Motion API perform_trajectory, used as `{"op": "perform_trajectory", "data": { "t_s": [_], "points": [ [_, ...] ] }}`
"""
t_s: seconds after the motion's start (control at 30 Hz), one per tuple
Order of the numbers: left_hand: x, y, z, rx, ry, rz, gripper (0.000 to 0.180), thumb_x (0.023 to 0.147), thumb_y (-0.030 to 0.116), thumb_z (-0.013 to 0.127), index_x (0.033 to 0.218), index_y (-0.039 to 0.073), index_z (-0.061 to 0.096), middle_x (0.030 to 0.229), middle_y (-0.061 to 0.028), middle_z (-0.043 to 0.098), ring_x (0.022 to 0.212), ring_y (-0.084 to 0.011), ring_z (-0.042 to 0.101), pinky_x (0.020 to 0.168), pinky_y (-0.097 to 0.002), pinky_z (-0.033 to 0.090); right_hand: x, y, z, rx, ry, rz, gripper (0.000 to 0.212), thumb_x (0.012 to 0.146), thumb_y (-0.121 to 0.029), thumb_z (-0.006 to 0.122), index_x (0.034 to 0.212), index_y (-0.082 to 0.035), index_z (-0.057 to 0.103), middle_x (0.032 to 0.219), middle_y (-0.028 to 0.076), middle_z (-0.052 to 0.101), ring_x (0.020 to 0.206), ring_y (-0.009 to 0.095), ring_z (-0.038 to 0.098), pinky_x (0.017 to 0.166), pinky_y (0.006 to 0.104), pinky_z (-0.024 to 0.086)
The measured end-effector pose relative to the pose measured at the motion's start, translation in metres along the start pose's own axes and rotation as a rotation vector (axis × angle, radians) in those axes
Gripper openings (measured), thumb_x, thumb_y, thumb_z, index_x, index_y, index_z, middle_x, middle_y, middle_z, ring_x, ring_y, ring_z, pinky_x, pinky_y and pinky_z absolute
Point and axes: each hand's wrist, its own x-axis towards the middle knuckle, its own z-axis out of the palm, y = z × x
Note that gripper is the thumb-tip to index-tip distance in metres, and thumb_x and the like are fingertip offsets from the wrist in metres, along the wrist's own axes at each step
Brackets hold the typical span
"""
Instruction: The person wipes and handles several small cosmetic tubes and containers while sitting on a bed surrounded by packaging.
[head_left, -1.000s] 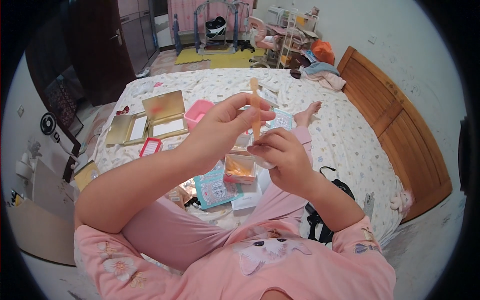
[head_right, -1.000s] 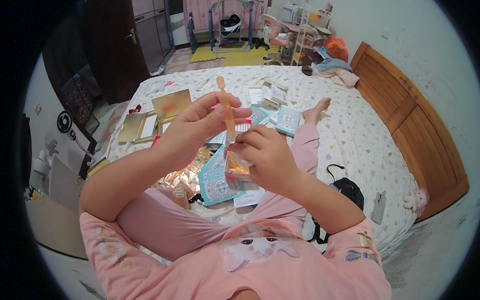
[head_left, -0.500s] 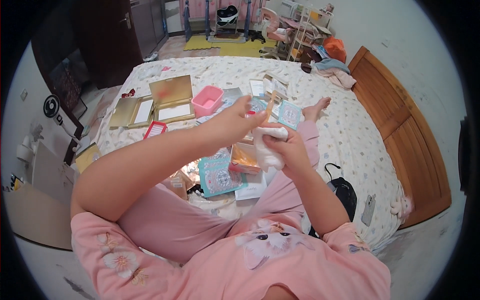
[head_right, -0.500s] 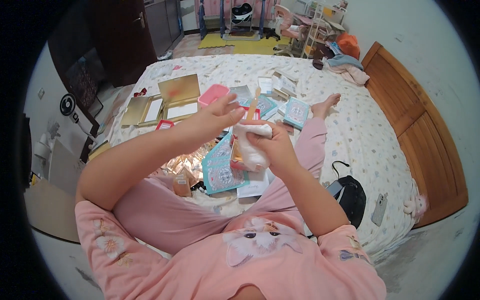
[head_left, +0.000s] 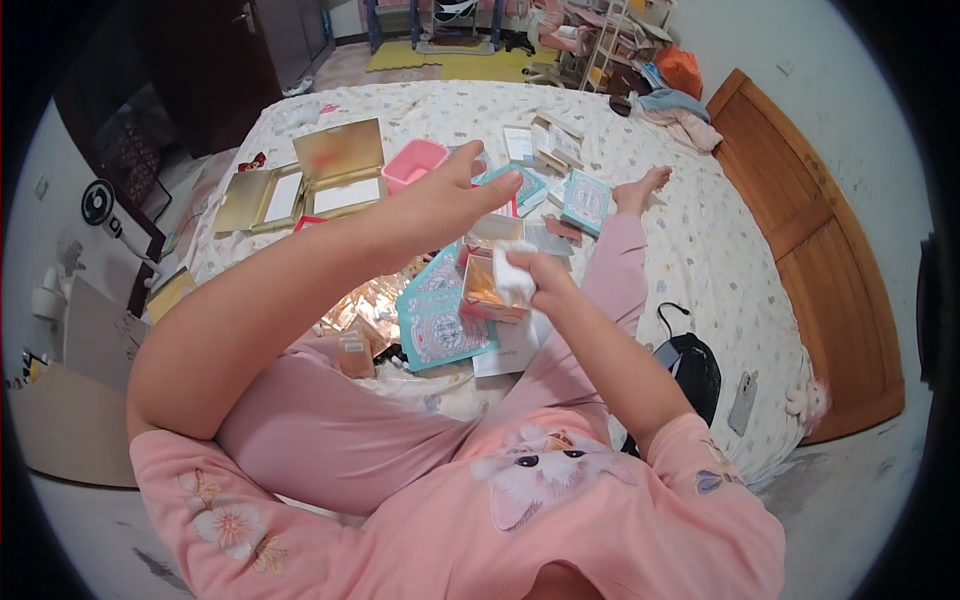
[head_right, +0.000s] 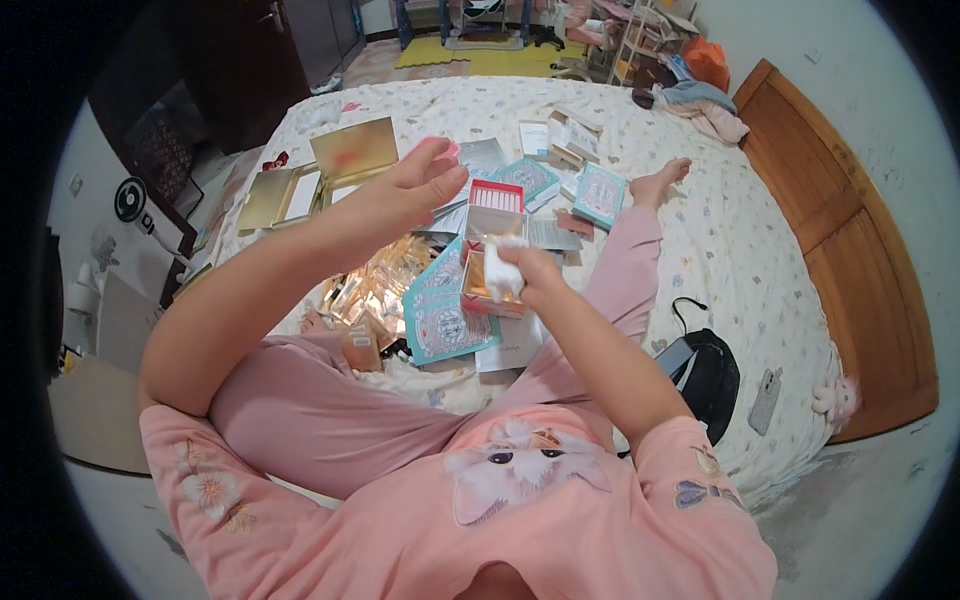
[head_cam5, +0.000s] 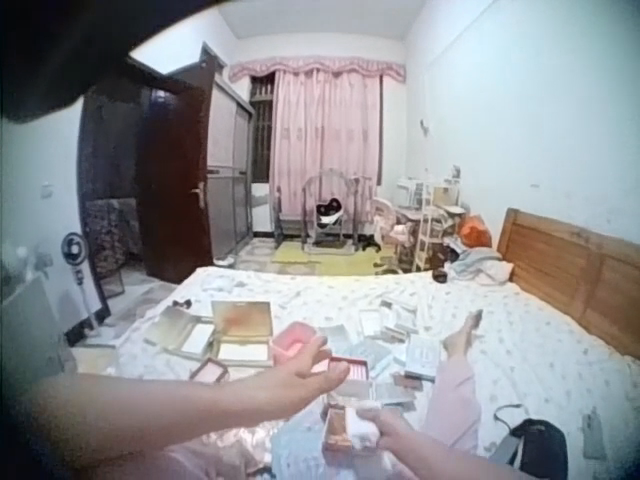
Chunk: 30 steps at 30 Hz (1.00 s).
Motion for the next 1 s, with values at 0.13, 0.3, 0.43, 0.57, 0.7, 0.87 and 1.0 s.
{"op": "perform_trajectory", "data": {
  "t_s": [0.13, 0.3, 0.43, 0.57, 0.7, 0.87, 1.0],
  "points": [
    [-0.001, -0.001, -0.002, -0.010, 0.036, -0.038, 0.082, 0.085, 0.052, 0.045, 0.137, 0.001, 0.008, 0.140, -0.0171, 0.021, 0.127, -0.0243, 0.027, 0.099, -0.0354, 0.028, -0.016, -0.017, 0.035, -0.189, 0.048, -0.197, 0.030, 0.081, -0.002, 0.053, 0.111, -0.002, 0.050, 0.098, 0.009, 0.057, 0.086, 0.019, 0.058, 0.073, 0.0312, 0.049],
    [-0.001, -0.003, -0.004, 0.015, 0.025, -0.004, 0.085, 0.084, 0.051, 0.048, 0.136, -0.002, 0.007, 0.139, -0.0211, 0.020, 0.126, -0.0304, 0.027, 0.099, -0.0375, 0.029, -0.027, -0.013, 0.034, -0.361, -0.015, -0.329, 0.028, 0.080, -0.001, 0.055, 0.107, -0.002, 0.053, 0.096, 0.007, 0.058, 0.084, 0.015, 0.057, 0.073, 0.0278, 0.048],
    [0.002, -0.003, -0.007, 0.033, 0.040, -0.003, 0.087, 0.083, 0.051, 0.049, 0.136, -0.003, 0.007, 0.139, -0.0236, 0.019, 0.126, -0.0337, 0.027, 0.099, -0.0387, 0.030, -0.039, -0.012, 0.028, -0.301, -0.021, -0.148, 0.026, 0.079, 0.002, 0.053, 0.104, 0.000, 0.054, 0.095, 0.009, 0.059, 0.082, 0.017, 0.060, 0.071, 0.0301, 0.049],
    [0.004, -0.004, -0.006, 0.036, 0.054, -0.001, 0.086, 0.083, 0.052, 0.049, 0.136, -0.003, 0.009, 0.139, -0.0236, 0.019, 0.126, -0.0339, 0.027, 0.099, -0.0385, 0.030, -0.031, 0.006, -0.017, -0.444, -0.008, -0.033, 0.027, 0.079, -0.001, 0.054, 0.105, 0.002, 0.053, 0.095, 0.010, 0.060, 0.081, 0.018, 0.061, 0.068, 0.0290, 0.050],
    [0.009, -0.015, -0.005, 0.074, 0.044, -0.020, 0.085, 0.083, 0.050, 0.049, 0.136, -0.003, 0.010, 0.137, -0.0246, 0.022, 0.125, -0.0335, 0.029, 0.098, -0.0375, 0.031, -0.043, 0.002, -0.045, -0.364, 0.072, -0.053, 0.027, 0.078, -0.001, 0.055, 0.105, 0.002, 0.053, 0.093, 0.010, 0.060, 0.078, 0.018, 0.061, 0.067, 0.0292, 0.050],
    [0.014, -0.026, -0.010, 0.167, 0.028, -0.049, 0.078, 0.083, 0.046, 0.052, 0.135, 0.000, 0.016, 0.132, -0.0259, 0.031, 0.122, -0.0318, 0.035, 0.096, -0.0360, 0.034, -0.037, 0.005, -0.106, -0.696, 0.289, -0.424, 0.026, 0.077, -0.004, 0.057, 0.104, -0.001, 0.057, 0.087, 0.007, 0.061, 0.073, 0.014, 0.058, 0.063, 0.0266, 0.046],
    [0.021, -0.043, -0.021, 0.371, -0.004, -0.084, 0.067, 0.084, 0.041, 0.053, 0.132, 0.002, 0.027, 0.127, -0.0229, 0.039, 0.116, -0.0306, 0.043, 0.093, -0.0356, 0.037, -0.056, 0.016, -0.134, -0.693, 0.413, -0.567, 0.022, 0.080, -0.002, 0.053, 0.102, -0.001, 0.057, 0.086, 0.004, 0.059, 0.075, 0.012, 0.055, 0.064, 0.0247, 0.045]
  ]
}}
